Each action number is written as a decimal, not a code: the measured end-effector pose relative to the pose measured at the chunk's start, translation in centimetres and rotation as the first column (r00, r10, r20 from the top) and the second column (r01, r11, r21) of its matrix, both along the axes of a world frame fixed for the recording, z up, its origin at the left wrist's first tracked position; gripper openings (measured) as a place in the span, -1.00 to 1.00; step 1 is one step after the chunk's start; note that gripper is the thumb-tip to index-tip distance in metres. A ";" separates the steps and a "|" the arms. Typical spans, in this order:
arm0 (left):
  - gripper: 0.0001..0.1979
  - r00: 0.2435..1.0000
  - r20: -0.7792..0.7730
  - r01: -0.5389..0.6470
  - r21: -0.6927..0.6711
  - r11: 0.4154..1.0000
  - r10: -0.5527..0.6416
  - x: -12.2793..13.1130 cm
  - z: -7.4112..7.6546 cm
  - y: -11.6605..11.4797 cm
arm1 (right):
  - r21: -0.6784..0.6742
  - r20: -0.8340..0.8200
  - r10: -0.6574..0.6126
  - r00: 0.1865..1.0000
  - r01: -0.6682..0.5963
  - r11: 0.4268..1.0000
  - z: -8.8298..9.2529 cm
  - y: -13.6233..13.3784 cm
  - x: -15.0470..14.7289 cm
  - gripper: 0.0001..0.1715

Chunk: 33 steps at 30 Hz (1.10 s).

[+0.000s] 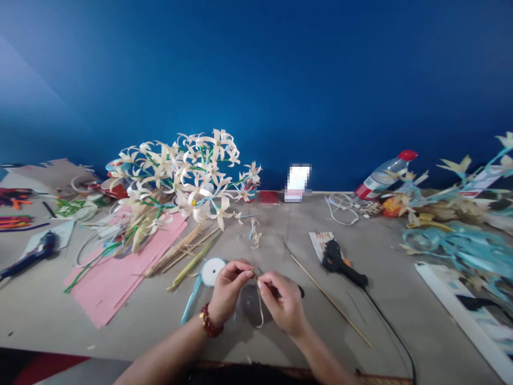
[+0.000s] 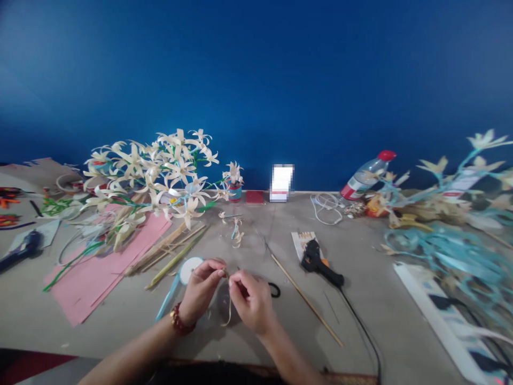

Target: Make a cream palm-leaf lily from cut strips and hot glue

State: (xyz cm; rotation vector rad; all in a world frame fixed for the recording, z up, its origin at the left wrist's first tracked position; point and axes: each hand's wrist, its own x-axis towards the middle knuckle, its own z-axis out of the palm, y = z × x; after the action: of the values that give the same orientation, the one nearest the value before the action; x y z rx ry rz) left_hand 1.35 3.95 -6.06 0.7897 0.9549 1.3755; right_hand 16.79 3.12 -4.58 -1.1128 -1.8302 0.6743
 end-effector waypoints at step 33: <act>-0.95 0.996 -0.005 0.084 0.175 0.981 -0.084 -0.3 -0.3 0.0 | -0.035 -0.069 0.066 0.995 -0.068 0.997 -0.7 -0.1 0.0 -0.86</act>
State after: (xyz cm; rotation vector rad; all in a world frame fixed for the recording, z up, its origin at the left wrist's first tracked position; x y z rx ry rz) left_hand 1.04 3.97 -6.40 0.9500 0.7964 1.3993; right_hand 16.83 3.00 -5.31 -1.0439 -1.8103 0.7785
